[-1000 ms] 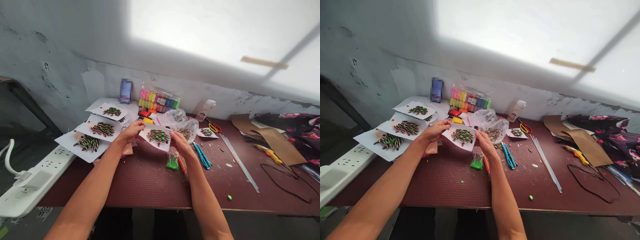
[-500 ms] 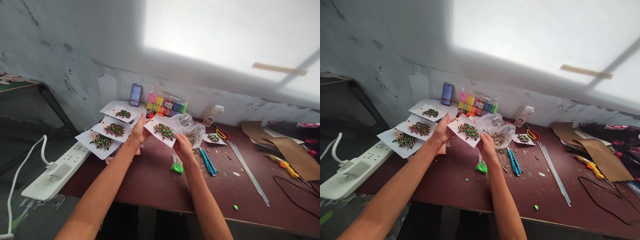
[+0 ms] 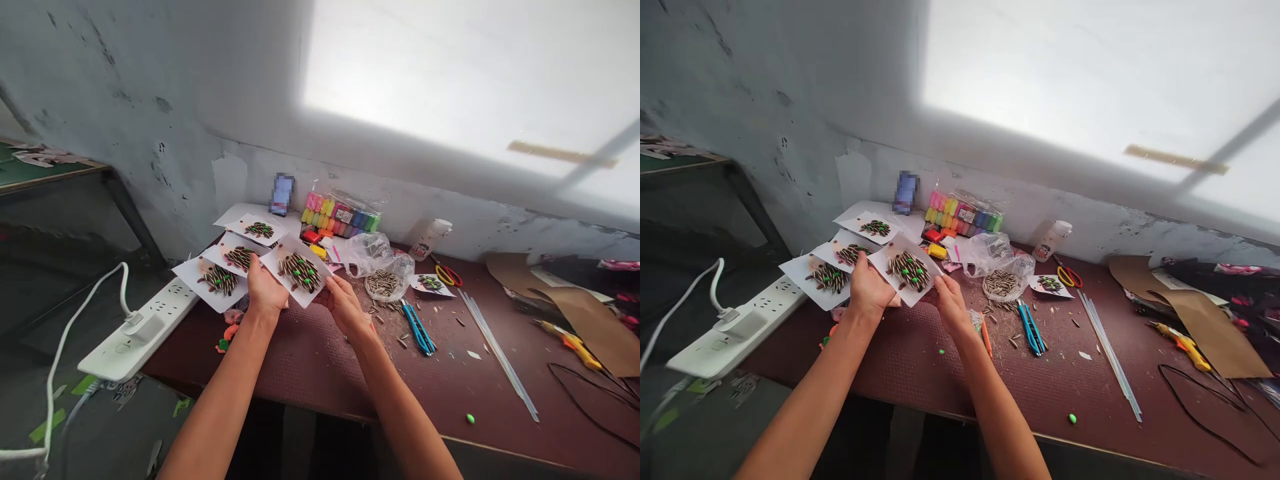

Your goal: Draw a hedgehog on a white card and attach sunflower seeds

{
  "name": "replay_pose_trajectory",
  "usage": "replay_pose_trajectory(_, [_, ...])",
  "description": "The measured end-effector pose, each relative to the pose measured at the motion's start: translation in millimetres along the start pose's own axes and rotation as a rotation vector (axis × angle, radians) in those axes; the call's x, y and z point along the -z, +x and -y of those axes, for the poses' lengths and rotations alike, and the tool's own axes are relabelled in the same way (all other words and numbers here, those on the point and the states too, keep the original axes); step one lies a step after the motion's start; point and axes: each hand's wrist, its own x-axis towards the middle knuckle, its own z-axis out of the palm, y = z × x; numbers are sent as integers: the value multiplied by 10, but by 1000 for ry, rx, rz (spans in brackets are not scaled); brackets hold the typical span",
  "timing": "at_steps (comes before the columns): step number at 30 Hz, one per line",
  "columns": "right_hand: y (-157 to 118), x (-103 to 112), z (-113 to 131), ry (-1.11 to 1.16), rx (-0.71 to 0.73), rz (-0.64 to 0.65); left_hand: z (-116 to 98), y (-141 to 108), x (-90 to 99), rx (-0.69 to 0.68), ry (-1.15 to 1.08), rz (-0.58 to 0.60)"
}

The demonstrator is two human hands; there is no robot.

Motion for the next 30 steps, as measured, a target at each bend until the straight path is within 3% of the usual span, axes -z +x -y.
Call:
replay_pose_trajectory(8, [-59, -152, -105, -92, -80, 25, -145, -67, 94, -31, 23, -58])
replay_pose_trajectory(17, [89, -279, -30, -73, -99, 80, -286, -163, 270, -28, 41, 97])
replay_pose_trajectory(21, [249, -366, 23, -99, -91, 107, -174, -219, 472, 9, 65, -47])
replay_pose_trajectory(25, [448, -473, 64, -159, -103, 127, 24, -343, 543, 87, 262, 8])
replay_pose_trajectory(30, [624, -625, -13, -218, -164, 155, 58, -501, 470, -223, 397, 77])
